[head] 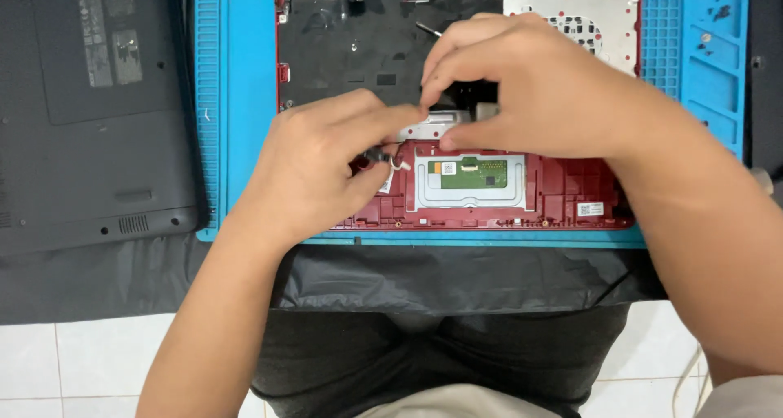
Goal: The recorder is performing repairs on a laptop, including unscrewing components and adjusting internal cables.
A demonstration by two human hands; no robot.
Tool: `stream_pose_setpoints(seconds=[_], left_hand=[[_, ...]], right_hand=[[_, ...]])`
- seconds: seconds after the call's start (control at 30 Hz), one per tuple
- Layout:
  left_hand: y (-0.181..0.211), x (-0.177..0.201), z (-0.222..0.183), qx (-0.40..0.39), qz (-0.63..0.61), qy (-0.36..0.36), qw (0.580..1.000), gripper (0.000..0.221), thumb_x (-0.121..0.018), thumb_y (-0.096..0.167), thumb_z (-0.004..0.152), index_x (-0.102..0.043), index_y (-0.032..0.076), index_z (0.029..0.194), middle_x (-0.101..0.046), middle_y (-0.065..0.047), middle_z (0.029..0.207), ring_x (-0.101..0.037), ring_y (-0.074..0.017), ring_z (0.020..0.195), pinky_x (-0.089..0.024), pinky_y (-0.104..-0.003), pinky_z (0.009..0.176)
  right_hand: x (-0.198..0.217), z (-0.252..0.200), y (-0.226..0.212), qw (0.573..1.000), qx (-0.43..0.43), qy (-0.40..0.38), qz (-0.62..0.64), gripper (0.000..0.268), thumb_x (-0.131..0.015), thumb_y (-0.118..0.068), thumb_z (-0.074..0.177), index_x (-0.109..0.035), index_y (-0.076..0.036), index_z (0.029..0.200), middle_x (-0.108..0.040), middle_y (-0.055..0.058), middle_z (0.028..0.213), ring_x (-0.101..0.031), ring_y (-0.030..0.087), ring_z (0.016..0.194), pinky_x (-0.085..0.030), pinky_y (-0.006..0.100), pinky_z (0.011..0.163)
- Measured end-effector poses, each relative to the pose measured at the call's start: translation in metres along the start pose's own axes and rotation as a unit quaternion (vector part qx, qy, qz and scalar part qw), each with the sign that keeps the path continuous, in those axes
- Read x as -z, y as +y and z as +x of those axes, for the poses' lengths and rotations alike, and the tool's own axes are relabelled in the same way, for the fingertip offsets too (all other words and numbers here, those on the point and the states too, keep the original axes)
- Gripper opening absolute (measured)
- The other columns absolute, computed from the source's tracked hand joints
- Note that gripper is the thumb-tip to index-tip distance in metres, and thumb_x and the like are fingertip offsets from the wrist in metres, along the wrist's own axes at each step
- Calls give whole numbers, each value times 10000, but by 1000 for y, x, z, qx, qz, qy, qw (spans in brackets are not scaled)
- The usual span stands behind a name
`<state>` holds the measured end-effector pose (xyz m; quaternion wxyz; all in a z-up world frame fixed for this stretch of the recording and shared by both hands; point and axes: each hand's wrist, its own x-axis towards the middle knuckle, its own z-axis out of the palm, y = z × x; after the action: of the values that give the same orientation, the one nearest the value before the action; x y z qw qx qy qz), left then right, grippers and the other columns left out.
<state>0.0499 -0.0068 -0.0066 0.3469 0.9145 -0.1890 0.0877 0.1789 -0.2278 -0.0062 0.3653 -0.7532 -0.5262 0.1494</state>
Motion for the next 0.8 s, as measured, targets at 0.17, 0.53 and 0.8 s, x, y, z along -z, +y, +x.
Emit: stream_pose_setpoints(seconds=[0.17, 0.53, 0.8], left_hand=[[1, -6, -2, -47, 131, -16, 990, 397, -741, -4, 752, -751, 124, 1127, -651, -15, 999, -658, -219, 901, -538, -374, 722], [15, -16, 30, -123, 166, -75, 976, 181, -775, 124, 748, -686, 69, 896, -586, -68, 852, -610, -255, 801, -508, -403, 672], [-1, -41, 47, -178, 119, -55, 975, 284, -837, 294, 825, -647, 87, 786, -603, -37, 778, -639, -254, 774, -512, -418, 679]], right_hand=[[26, -8, 0, 998, 52, 21, -5, 375, -898, -127, 687, -713, -51, 1005, -694, 75, 1113, -682, 245, 1006, -534, 362, 874], [21, -22, 16, 987, -16, -4, -163, 785, -973, -268, 509, -711, -124, 1235, -506, 128, 1350, -424, 345, 1307, -387, 451, 1034], [23, -20, 21, 984, 18, 3, -176, 778, -978, -317, 499, -711, -100, 1196, -509, 141, 1357, -413, 349, 1306, -347, 483, 1037]])
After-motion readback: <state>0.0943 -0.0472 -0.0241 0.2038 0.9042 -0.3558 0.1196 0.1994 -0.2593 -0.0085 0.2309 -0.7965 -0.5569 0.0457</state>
